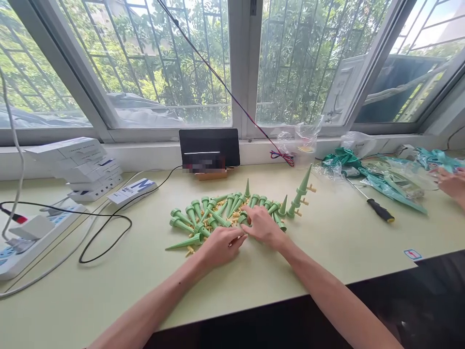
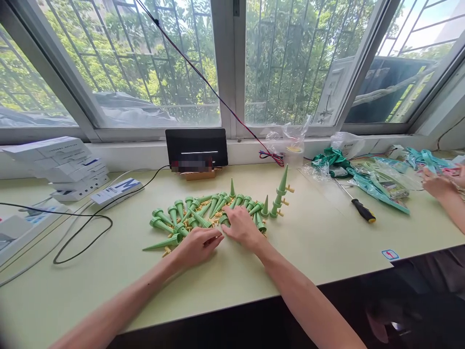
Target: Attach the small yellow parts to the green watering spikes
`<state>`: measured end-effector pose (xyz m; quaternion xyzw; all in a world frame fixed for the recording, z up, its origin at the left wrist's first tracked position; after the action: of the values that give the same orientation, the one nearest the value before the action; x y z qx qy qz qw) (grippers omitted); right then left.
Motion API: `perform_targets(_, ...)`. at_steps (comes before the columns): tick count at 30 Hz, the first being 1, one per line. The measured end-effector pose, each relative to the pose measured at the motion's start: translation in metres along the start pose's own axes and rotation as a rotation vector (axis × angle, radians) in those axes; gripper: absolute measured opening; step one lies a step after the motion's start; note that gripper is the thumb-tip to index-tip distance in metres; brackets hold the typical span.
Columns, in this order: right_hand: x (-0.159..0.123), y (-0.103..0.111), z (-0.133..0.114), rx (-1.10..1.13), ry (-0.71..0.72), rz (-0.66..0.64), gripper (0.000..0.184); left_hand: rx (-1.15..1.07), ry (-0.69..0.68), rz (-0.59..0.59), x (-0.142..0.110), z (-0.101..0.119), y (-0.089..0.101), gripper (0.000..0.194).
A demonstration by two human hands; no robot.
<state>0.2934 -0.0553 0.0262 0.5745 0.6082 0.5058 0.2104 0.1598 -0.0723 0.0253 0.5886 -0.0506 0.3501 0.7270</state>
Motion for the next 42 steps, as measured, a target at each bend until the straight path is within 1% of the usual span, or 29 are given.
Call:
perform_targets(4, 0.0, 0.001, 0.004, 0.061, -0.034, 0.043, 0.034, 0.0, 0.013, -0.003, -0.001, -0.004, -0.001, 0.032)
perform_targets(9, 0.0, 0.008, 0.006, 0.243, -0.072, 0.102, 0.038, -0.005, 0.042, -0.018, -0.002, -0.008, -0.002, 0.033)
perform_targets(11, 0.0, 0.013, 0.005, 0.329, -0.089, 0.145, 0.037, -0.014, 0.072, -0.007, -0.002, -0.009, -0.001, 0.031)
perform_targets(14, 0.001, 0.018, 0.003, 0.497, -0.125, 0.183, 0.029, -0.025, 0.157, 0.045, -0.003, -0.012, 0.003, 0.019)
perform_targets(16, 0.001, 0.017, 0.005, 0.651, -0.173, 0.177, 0.027, -0.036, 0.201, 0.082, -0.004, -0.015, 0.005, 0.015)
perform_targets(19, 0.002, 0.011, 0.01, 0.884, -0.27, 0.123, 0.029, -0.079, 0.225, 0.106, -0.005, -0.019, 0.004, 0.024)
perform_targets(21, 0.002, 0.007, 0.013, 1.0, -0.319, 0.082, 0.032, -0.11, 0.22, 0.12, -0.005, -0.02, 0.003, 0.03)
perform_targets(24, 0.003, 0.003, 0.014, 1.099, -0.334, 0.043, 0.035, -0.092, 0.166, 0.173, -0.005, -0.02, 0.006, 0.034)
perform_targets(27, 0.004, 0.0, 0.012, 1.129, -0.313, 0.016, 0.034, -0.046, 0.087, 0.233, -0.003, -0.018, 0.013, 0.03)
perform_targets(31, 0.004, 0.0, 0.009, 1.117, -0.269, -0.019, 0.033, -0.067, 0.036, 0.257, -0.002, -0.016, 0.021, 0.031)
perform_targets(38, 0.001, 0.002, 0.004, 1.032, -0.206, -0.076, 0.032, -0.031, 0.104, 0.279, -0.003, -0.018, 0.024, 0.027)
perform_targets(40, 0.001, 0.002, 0.002, 0.994, -0.193, -0.09, 0.032, -0.068, 0.118, 0.296, -0.002, -0.019, 0.024, 0.024)
perform_targets(42, 0.001, 0.003, 0.0, 0.966, -0.184, -0.093, 0.033, -0.155, 0.153, 0.333, -0.001, -0.02, 0.024, 0.019)
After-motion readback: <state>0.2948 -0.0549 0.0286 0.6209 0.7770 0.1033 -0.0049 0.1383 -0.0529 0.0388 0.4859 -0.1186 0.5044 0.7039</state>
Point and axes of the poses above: each hand's wrist, its own x-axis towards the middle knuckle, its own y-axis out of the back of the hand, z = x × y, the point moved 5 cm from there along x, towards the middle knuckle, and after that the axes turned 3 degrees about -y, right-handed, at the moved point
